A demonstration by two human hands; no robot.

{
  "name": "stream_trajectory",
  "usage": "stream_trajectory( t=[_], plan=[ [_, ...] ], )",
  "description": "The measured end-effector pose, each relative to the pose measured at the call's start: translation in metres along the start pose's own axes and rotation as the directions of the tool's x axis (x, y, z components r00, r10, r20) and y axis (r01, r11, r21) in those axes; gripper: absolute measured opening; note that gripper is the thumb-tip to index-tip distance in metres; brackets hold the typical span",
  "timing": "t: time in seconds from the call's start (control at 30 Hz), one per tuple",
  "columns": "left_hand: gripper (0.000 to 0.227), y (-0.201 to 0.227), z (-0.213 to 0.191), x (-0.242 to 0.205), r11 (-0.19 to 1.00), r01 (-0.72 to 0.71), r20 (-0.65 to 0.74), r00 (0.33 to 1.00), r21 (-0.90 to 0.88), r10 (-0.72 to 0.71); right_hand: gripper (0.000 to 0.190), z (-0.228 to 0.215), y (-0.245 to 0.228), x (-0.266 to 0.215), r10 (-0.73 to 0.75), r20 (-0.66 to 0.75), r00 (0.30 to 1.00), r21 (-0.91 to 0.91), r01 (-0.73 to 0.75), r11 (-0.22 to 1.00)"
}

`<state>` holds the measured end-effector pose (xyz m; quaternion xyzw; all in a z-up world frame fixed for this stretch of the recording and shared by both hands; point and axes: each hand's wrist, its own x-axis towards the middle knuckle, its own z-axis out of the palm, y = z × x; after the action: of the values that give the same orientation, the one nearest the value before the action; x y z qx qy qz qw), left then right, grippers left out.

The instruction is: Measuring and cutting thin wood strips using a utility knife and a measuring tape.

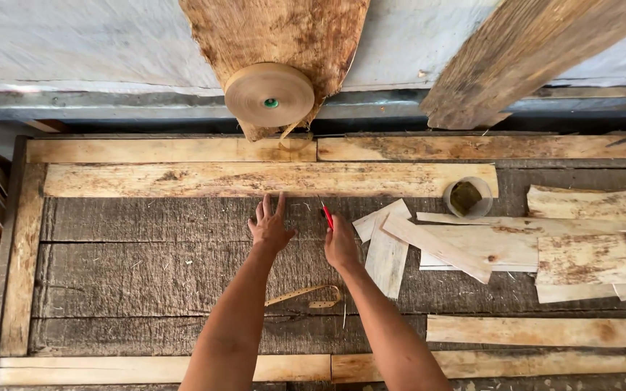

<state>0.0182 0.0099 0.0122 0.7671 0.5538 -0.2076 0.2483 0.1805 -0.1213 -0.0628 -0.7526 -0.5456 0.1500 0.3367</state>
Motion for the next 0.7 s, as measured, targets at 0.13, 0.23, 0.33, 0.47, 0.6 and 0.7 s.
stream_trajectory(
  t=[0.13,0.23,0.33,0.47,0.6,0.7],
  plan=[
    [0.125,0.002,-0.003,0.004,0.999,0.016,0.038,0.999,0.031,-0.018,0.032,-0.023,-0.036,0.023,0.274,0.228,0.934,0.009,-0.283,0.959],
    [0.126,0.001,0.000,0.008,0.998,0.030,0.054,0.998,0.051,-0.032,0.043,-0.026,-0.046,0.042,0.416,0.295,0.860,0.041,-0.447,0.894],
    [0.126,0.003,-0.003,0.008,0.998,0.037,0.065,0.997,0.049,-0.041,0.050,0.005,-0.019,0.055,0.108,0.053,0.993,0.009,-0.109,0.994],
    [0.124,0.004,-0.008,0.006,0.998,0.042,0.078,0.996,0.045,-0.045,0.070,-0.028,-0.073,0.086,0.332,0.283,0.900,-0.062,-0.328,0.943],
    [0.123,0.001,-0.008,0.008,0.999,0.030,0.090,0.995,0.030,-0.033,0.076,-0.001,-0.066,0.091,0.285,0.262,0.922,-0.026,-0.288,0.957],
    [0.122,-0.001,-0.009,0.007,1.000,0.026,0.096,0.995,0.014,-0.027,0.081,0.012,-0.063,0.093,0.248,0.230,0.941,-0.006,-0.254,0.967]
  ],
)
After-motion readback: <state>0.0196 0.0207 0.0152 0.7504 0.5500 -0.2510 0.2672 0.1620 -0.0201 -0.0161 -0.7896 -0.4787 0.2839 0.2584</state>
